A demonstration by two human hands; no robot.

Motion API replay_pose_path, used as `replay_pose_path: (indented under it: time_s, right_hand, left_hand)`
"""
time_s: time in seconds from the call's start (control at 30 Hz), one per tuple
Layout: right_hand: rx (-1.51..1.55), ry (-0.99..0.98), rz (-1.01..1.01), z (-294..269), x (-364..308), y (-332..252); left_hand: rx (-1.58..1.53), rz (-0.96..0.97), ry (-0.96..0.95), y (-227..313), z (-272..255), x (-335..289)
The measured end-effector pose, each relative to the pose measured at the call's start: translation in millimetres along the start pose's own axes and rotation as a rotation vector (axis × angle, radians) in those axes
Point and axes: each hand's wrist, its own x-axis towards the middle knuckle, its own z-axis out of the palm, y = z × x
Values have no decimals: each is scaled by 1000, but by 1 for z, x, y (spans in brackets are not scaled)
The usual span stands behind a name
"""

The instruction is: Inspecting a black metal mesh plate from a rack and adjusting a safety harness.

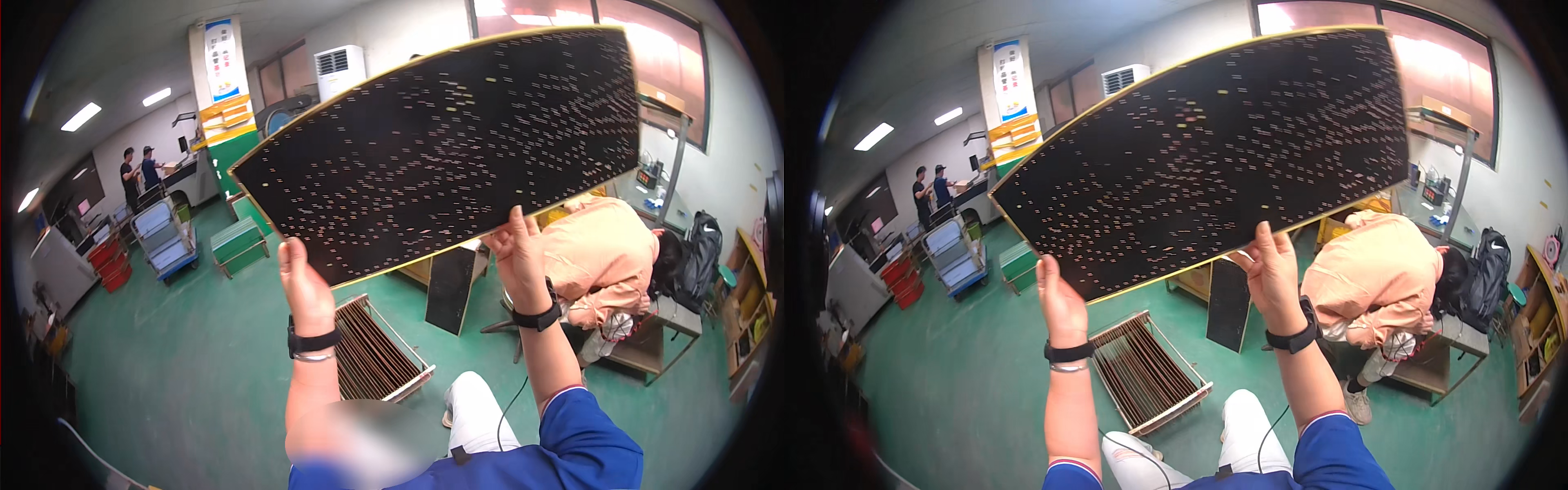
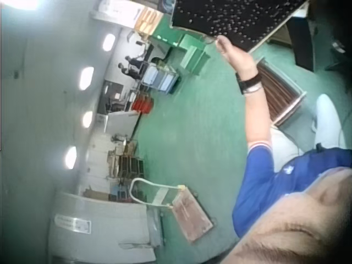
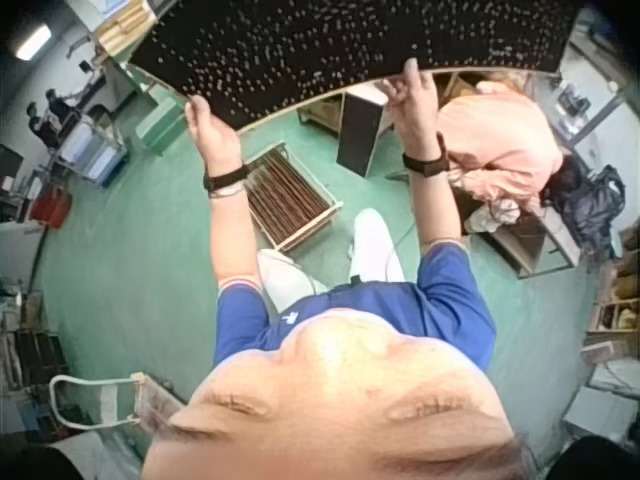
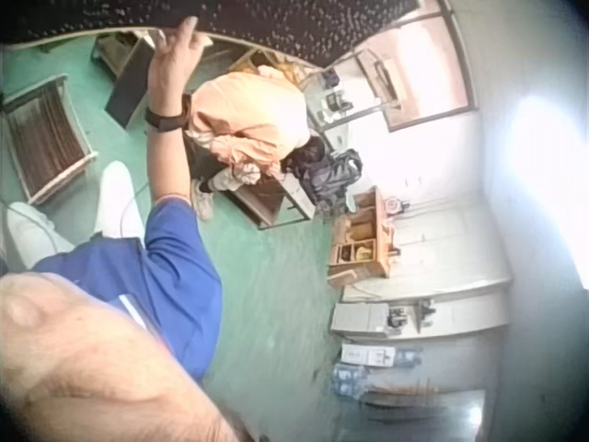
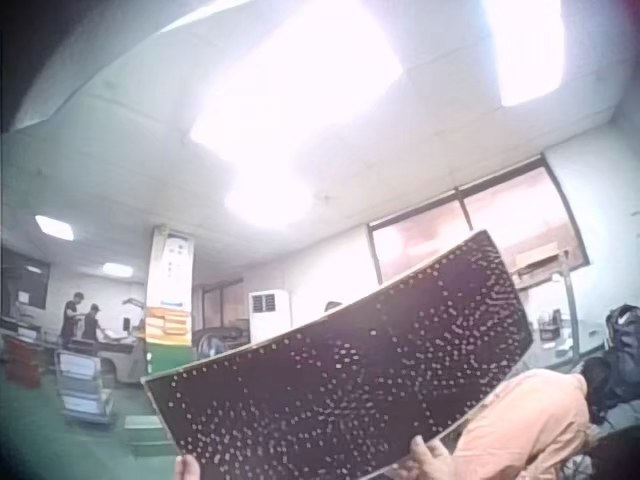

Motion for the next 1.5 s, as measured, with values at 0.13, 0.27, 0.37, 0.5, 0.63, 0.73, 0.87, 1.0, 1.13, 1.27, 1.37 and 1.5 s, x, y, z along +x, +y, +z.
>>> replay_pose_path:
  time_s: [0.13,0.27,0.37,0.5,0.63,0.73,0.87,1.0,1.13,1.27,1.37,1.5]
  right_hand:
    - [104,29,-303,-19,13,-45]
    - [-187,235,-588,-53,20,-108]
    - [-465,176,-580,-43,16,-130]
    - [-545,134,-469,-57,16,-139]
    - [-529,182,-520,-52,7,-157]
    - [-513,150,-573,-51,2,-166]
    - [-479,109,-615,-47,-5,-167]
    - [-529,67,-643,-49,-11,-170]
    - [-561,46,-651,-50,-12,-168]
    - [-633,40,-641,-50,-13,-167]
    - [-651,23,-638,-46,-11,-163]
    - [-705,-12,-731,-49,-6,-157]
  left_hand:
    - [86,87,69,16,-16,9]
    - [153,158,8,41,-38,29]
    - [192,213,-26,56,-47,48]
    - [145,241,-138,66,-46,68]
    - [145,235,-292,81,-13,67]
    - [176,233,-283,79,-10,73]
    - [194,224,-308,74,-19,79]
    - [164,204,-335,60,-18,78]
    - [157,177,-299,61,-33,79]
    - [184,160,-323,54,-43,85]
    - [194,155,-290,62,-49,84]
    - [160,130,-298,62,-54,83]
